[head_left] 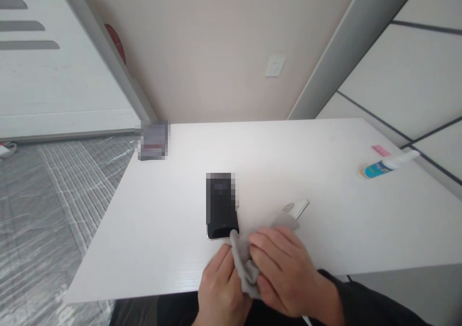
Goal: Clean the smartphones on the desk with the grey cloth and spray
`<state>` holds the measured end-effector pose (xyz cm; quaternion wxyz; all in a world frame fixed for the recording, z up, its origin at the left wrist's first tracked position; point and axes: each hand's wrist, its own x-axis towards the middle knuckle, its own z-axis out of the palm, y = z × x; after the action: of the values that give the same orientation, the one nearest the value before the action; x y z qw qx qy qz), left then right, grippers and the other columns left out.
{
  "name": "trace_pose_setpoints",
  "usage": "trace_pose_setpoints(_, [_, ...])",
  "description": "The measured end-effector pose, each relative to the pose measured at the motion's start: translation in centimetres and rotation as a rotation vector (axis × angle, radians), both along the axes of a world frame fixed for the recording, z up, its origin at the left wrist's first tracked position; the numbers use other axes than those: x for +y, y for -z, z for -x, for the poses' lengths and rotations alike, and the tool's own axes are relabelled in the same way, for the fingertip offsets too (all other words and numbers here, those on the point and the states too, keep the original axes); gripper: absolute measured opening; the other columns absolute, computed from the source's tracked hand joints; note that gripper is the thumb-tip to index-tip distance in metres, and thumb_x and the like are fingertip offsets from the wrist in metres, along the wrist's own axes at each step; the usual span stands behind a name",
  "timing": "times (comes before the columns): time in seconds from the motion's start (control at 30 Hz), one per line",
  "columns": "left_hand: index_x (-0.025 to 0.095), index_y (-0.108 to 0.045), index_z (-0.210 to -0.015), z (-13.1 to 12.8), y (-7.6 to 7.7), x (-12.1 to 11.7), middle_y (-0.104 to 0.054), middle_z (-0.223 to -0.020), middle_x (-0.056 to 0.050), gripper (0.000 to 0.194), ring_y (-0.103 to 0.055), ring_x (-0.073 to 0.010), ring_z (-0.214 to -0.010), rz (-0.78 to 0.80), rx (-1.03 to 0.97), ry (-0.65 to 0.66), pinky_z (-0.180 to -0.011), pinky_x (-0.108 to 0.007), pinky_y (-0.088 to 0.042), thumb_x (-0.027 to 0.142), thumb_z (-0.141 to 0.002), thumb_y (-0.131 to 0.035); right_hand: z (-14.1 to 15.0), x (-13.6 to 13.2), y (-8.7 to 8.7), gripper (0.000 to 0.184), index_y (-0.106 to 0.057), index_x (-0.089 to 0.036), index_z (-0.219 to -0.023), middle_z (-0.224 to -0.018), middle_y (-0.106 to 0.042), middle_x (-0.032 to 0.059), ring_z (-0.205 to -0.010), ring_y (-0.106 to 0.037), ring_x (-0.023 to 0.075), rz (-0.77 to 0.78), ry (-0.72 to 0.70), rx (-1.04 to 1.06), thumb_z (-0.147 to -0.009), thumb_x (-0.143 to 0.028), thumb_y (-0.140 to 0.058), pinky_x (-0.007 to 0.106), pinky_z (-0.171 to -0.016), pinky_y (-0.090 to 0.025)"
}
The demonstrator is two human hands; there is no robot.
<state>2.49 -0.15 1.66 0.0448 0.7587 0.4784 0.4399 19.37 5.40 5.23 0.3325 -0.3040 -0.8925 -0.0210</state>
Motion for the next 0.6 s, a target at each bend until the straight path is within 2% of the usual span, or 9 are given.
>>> trace_pose_setpoints(0.07, [0.023,-0.054,-0.072,0.0,0.1,0.1,-0.059,-0.063,-0.003,0.031,-0.053,-0.0188,-0.059,-0.025,-0.002,-0.005,-0.048,-0.029,-0.042,-0.001,-0.090,-0.051,0.3,0.0,0.1,0.055,-0.065,-0.020,-0.089,-0.090,-0.075,0.0082,-0.089,-0.061,0.0231,-0.026,-0.055,-0.016,-0.113,-0.033,-0.018,0.038,-0.083,-0.043])
trace_pose_setpoints(0.1, [0.022,-0.057,-0.075,0.1,0.0,0.1,-0.061,-0.065,-0.003,0.029,-0.054,-0.0188,-0.060,-0.014,0.002,0.000,-0.050,-0.029,-0.043,-0.002,-0.090,-0.051,-0.3,0.6,0.1,0.058,-0.064,-0.021,-0.085,-0.086,-0.074,0.0079,-0.086,-0.060,0.0233,-0.046,-0.040,-0.040,-0.114,-0.039,-0.017,0.038,-0.081,-0.042])
trace_pose_setpoints(0.17, [0.018,-0.066,-0.094,0.2,0.0,0.1,-0.069,-0.075,-0.004,0.022,-0.060,-0.0186,-0.067,0.033,0.019,0.023,-0.058,-0.029,-0.051,-0.001,-0.093,-0.054,-2.1,2.4,0.0,0.059,-0.060,-0.023,-0.079,-0.078,-0.070,0.0075,-0.079,-0.057,0.0240,-0.067,0.031,-0.077,-0.114,-0.044,-0.017,0.038,-0.075,-0.041])
trace_pose_setpoints(0.23, [0.015,-0.067,-0.117,0.2,0.0,0.0,-0.074,-0.087,-0.005,0.025,-0.064,-0.0183,-0.073,0.070,0.033,0.037,-0.068,-0.029,-0.056,0.004,-0.095,-0.060,-3.7,3.7,-0.2,0.051,-0.059,-0.022,-0.082,-0.076,-0.068,0.0084,-0.079,-0.055,0.0255,-0.067,0.137,-0.086,-0.113,-0.038,-0.023,0.040,-0.074,-0.038])
trace_pose_setpoints(0.27, [0.014,-0.065,-0.122,0.2,0.1,0.0,-0.076,-0.090,-0.005,0.028,-0.065,-0.0184,-0.075,0.078,0.039,0.039,-0.072,-0.029,-0.057,0.005,-0.095,-0.062,-3.9,3.8,-0.2,0.045,-0.060,-0.021,-0.085,-0.078,-0.069,0.0091,-0.082,-0.056,0.0264,-0.064,0.178,-0.082,-0.112,-0.033,-0.026,0.040,-0.075,-0.038])
trace_pose_setpoints(0.37, [0.017,-0.067,-0.103,0.1,0.5,-0.2,-0.071,-0.078,-0.005,0.019,-0.062,-0.0181,-0.070,0.021,0.038,0.022,-0.065,-0.029,-0.055,0.003,-0.095,-0.057,-2.3,1.8,-0.2,0.041,-0.061,-0.020,-0.091,-0.087,-0.073,0.0086,-0.091,-0.060,0.0252,-0.010,0.124,-0.024,-0.111,-0.024,-0.026,0.040,-0.083,-0.039])
trace_pose_setpoints(0.47, [0.022,-0.060,-0.081,0.2,0.6,-0.3,-0.060,-0.063,-0.002,0.026,-0.056,-0.0172,-0.060,-0.053,0.019,0.015,-0.054,-0.027,-0.048,0.002,-0.096,-0.051,-0.4,0.1,0.0,0.053,-0.064,-0.021,-0.090,-0.091,-0.075,0.0062,-0.089,-0.063,0.0215,-0.006,-0.036,-0.013,-0.114,-0.030,-0.018,0.037,-0.084,-0.040])
trace_pose_setpoints(0.53, [0.021,-0.061,-0.081,0.3,0.3,-0.3,-0.061,-0.063,-0.002,0.025,-0.057,-0.0169,-0.059,-0.023,0.026,0.025,-0.053,-0.027,-0.049,0.002,-0.095,-0.053,-1.0,1.0,0.0,0.060,-0.063,-0.022,-0.084,-0.086,-0.074,0.0060,-0.084,-0.062,0.0217,-0.039,-0.029,-0.062,-0.115,-0.040,-0.015,0.037,-0.079,-0.041])
trace_pose_setpoints(0.6, [0.018,-0.068,-0.096,0.3,0.0,-0.2,-0.070,-0.074,-0.004,0.019,-0.063,-0.0175,-0.066,0.032,0.039,0.041,-0.061,-0.028,-0.055,0.001,-0.094,-0.059,-2.7,2.8,-0.1,0.059,-0.060,-0.023,-0.079,-0.078,-0.069,0.0064,-0.076,-0.058,0.0233,-0.040,0.052,-0.083,-0.114,-0.044,-0.017,0.038,-0.073,-0.040])
